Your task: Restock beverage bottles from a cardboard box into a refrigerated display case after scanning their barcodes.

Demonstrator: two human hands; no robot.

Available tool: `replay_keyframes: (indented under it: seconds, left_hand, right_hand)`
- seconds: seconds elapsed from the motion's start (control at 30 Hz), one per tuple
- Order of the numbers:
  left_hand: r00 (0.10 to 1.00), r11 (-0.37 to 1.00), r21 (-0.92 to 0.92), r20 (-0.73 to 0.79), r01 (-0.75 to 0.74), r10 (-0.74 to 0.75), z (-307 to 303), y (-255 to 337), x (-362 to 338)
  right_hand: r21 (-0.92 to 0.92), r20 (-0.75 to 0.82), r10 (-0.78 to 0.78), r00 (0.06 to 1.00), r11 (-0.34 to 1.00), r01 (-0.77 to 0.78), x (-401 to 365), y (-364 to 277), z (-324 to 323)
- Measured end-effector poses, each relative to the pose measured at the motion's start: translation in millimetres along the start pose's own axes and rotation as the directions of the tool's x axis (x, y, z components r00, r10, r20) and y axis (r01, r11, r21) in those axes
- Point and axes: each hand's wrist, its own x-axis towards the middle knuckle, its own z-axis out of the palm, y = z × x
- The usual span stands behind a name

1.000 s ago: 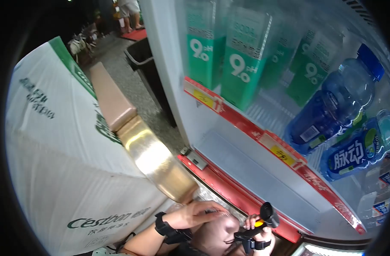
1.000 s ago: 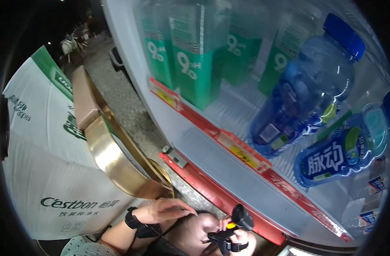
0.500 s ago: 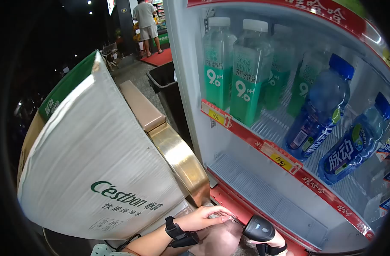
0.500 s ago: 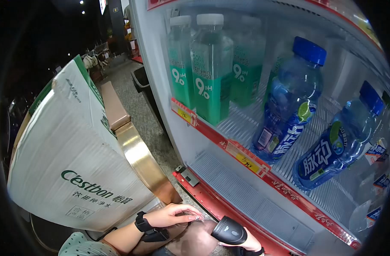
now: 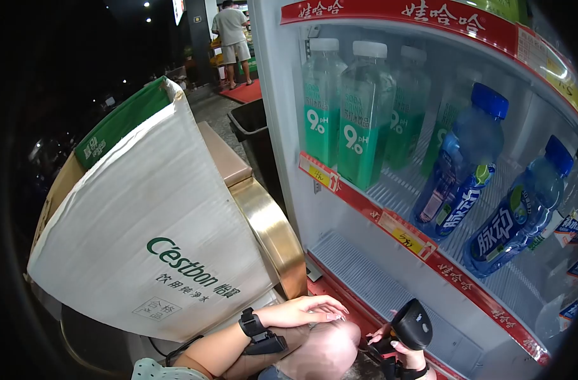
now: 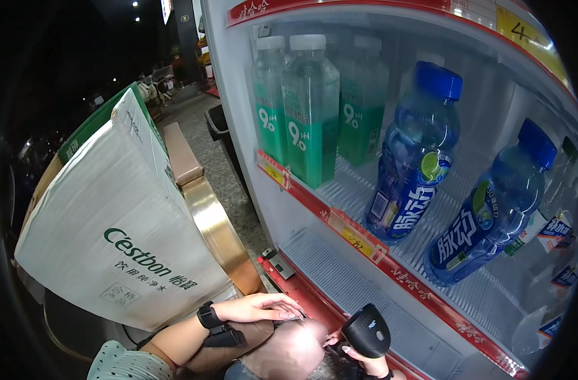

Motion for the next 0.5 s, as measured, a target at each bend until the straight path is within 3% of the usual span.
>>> replay_keyframes:
  seconds: [0.17,0.27,0.43,0.47,0.5]
  left_hand:
    - [1.0,0.999,0.026,0.012,0.022,-0.023,-2.3,-1.5,3.0]
    - [1.0,1.0,0.005,0.016,0.022,-0.022,-2.1,-2.8,3.4]
    - [0.999,1.0,-0.021,0.04,0.013,-0.012,-3.6,-5.5,4.2]
    - [1.0,1.0,-0.01,0.023,0.017,-0.017,-2.6,-4.2,3.6]
    - [1.0,1.0,0.011,0.006,0.02,-0.02,-2.5,-4.8,3.5]
  right_hand:
    - [-0.015,-0.031,-0.131,0.991,0.991,0.13,-17.1,4.8,-7.7]
    - [-0.107,-0.208,-0.206,0.956,0.976,0.187,-28.1,-1.4,-2.9]
    - [-0.32,-0.466,-0.346,0.814,0.924,0.21,-28.1,-12.3,18.3]
    - [-0.432,-0.43,-0.402,0.808,0.878,0.207,-29.0,-17.1,24.2]
    - [-0.738,-0.198,-0.567,0.799,0.623,0.26,-28.0,-28.6,27.9]
